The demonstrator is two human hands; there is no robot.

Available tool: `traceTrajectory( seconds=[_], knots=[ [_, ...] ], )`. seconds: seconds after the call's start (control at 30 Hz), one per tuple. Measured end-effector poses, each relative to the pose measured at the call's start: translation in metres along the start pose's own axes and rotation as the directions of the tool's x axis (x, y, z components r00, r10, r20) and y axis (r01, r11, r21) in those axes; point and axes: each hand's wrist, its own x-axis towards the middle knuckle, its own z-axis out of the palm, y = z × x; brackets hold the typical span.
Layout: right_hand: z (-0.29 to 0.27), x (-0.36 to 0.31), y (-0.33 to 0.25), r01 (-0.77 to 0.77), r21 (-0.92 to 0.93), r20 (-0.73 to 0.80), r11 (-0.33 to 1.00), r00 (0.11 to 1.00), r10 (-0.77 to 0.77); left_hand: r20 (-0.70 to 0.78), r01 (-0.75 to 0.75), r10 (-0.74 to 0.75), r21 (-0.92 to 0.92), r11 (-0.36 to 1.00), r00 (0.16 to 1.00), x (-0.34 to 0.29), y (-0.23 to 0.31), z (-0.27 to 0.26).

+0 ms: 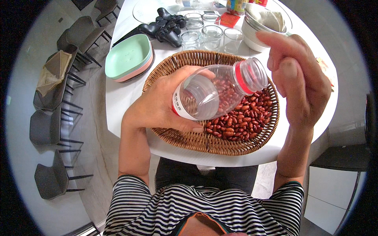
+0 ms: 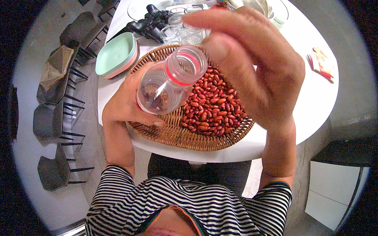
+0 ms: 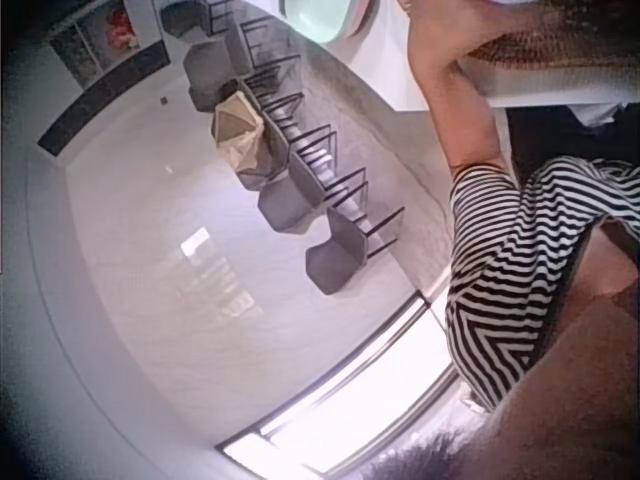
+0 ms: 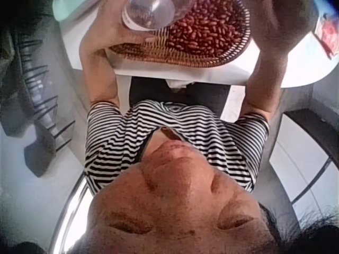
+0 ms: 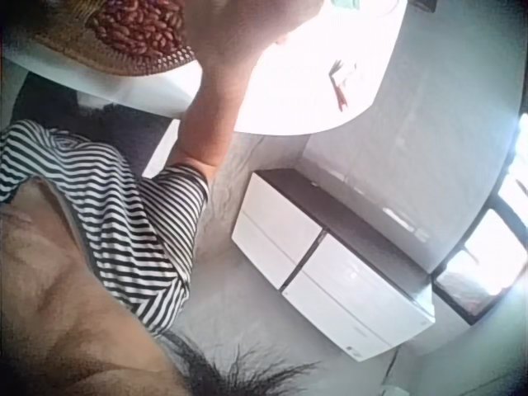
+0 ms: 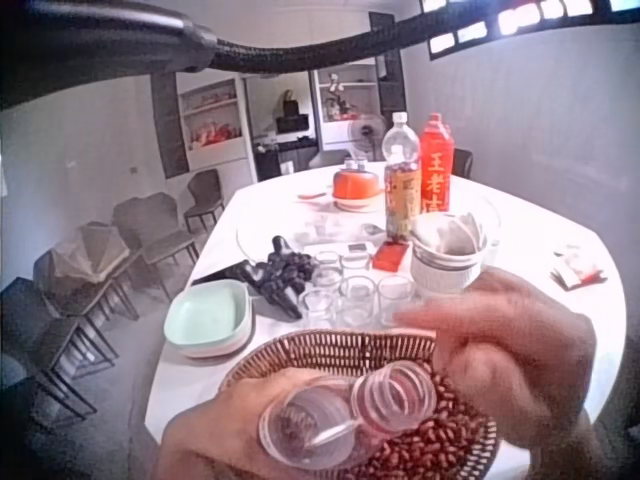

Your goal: The person sits on the floor and pours peanuts from a plastic bottle into a wicker basket. They then use their right hand to pick up peanuts from the basket and place them back into the bottle repeatedly.

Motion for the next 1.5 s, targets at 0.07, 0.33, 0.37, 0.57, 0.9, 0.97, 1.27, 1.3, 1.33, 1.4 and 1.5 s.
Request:
traceTrajectory(
  seconds=[0.07,0.33,0.37,0.57,0.9,0.97,1.27,1.3,1.33,1.4,1.5],
  knots=[
    [0.008,0.005,0.01,-0.072,0.043,0.005,0.996,0.997,0.072,-0.003,0.019,-0.019,-0.015,1.0,1.0,-0.001,0.002,0.0],
    [0.026,-0.021,0.029,0.091,-0.44,0.62,0.893,0.751,0.228,-0.019,-0.032,0.032,-0.008,0.999,0.999,0.0,0.0,0.001],
    [0.03,-0.025,0.033,0.153,-0.434,0.647,0.888,0.738,0.189,-0.02,-0.031,0.03,-0.005,1.0,0.999,0.0,-0.001,0.001],
    [0.02,-0.011,0.024,-0.08,-0.282,0.53,0.956,0.818,0.225,-0.016,-0.039,0.039,0.011,0.999,0.999,-0.002,0.002,0.0],
    [0.012,-0.006,0.011,0.131,0.318,-0.12,0.939,0.988,-0.097,-0.009,-0.002,0.002,0.018,1.0,1.0,-0.002,0.003,0.0],
    [0.013,0.001,0.013,0.273,0.162,-0.087,0.948,0.961,-0.262,-0.003,0.014,-0.014,-0.017,1.0,1.0,-0.001,0.003,0.0],
    [0.011,-0.003,0.028,-0.162,-0.212,0.137,0.964,0.971,0.194,-0.017,-0.022,0.021,-0.021,1.0,1.0,-0.001,0.0,0.002],
    [0.013,-0.008,0.031,-0.062,-0.386,0.236,0.92,0.958,0.163,-0.023,-0.027,0.026,-0.045,0.999,0.999,-0.001,-0.001,0.003],
    [0.013,-0.011,0.032,0.057,-0.536,0.336,0.843,0.93,0.151,-0.022,-0.033,0.032,-0.047,0.998,0.999,0.0,-0.001,0.003],
    [0.02,-0.013,0.027,0.055,-0.615,0.448,0.787,0.845,0.291,-0.022,-0.037,0.036,-0.047,0.998,0.999,0.0,-0.002,0.002],
    [0.029,-0.025,0.038,0.144,-0.623,0.521,0.768,0.81,0.271,-0.033,-0.052,0.052,-0.015,0.999,0.998,0.0,0.0,0.002]
  ],
)
